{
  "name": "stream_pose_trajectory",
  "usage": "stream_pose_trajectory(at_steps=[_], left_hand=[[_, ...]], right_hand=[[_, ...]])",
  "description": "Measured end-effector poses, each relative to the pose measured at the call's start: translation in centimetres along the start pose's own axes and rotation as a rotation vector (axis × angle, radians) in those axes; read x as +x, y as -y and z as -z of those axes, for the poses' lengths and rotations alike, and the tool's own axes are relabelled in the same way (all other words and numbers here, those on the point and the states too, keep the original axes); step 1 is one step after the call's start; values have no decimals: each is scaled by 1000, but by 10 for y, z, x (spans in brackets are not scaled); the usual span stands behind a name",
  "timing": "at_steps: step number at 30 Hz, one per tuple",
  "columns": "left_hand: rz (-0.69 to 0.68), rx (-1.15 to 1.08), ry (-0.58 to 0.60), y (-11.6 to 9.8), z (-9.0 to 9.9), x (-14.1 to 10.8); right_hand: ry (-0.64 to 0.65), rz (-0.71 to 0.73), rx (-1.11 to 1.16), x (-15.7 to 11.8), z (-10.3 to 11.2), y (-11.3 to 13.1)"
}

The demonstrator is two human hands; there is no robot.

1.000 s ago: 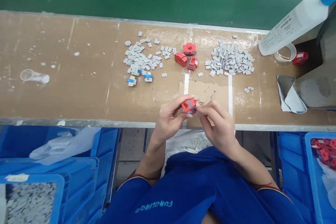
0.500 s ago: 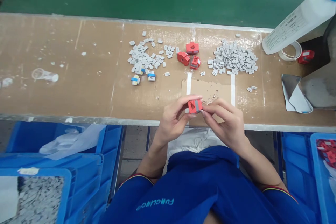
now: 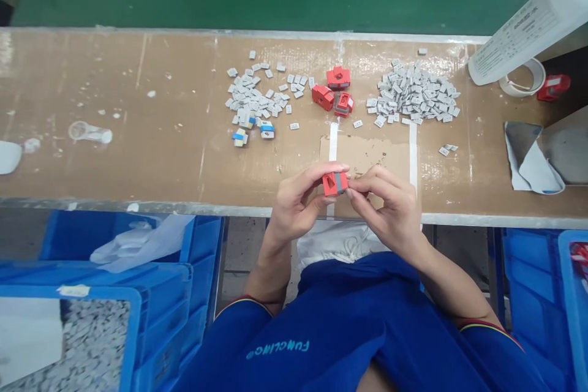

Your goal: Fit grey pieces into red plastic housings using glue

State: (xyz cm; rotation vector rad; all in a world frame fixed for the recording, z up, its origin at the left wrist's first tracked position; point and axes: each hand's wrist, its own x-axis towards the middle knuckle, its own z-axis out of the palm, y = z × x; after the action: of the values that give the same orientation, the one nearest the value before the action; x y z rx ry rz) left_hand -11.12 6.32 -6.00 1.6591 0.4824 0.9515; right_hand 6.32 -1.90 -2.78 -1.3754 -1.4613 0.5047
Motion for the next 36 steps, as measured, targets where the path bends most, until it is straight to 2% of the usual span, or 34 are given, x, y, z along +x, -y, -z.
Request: stream_pose_trajectory(at_steps=[4, 11, 16, 23, 27, 36], left_hand=[[40, -56, -6, -3, -2, -2], [24, -17, 9, -1, 1, -1], [68, 0, 31, 4, 4, -3], [132, -45, -33, 8, 5, -8], [99, -38, -15, 3, 7, -7], [33, 45, -47, 6, 7, -11]], right_hand=[[33, 31, -77, 0, 2, 4], [96, 98, -163, 1, 3, 0], [184, 55, -156, 3, 0, -9], [191, 12, -189, 5, -4, -5], [171, 42, -252, 6, -4, 2], [113, 104, -291, 4, -13, 0]])
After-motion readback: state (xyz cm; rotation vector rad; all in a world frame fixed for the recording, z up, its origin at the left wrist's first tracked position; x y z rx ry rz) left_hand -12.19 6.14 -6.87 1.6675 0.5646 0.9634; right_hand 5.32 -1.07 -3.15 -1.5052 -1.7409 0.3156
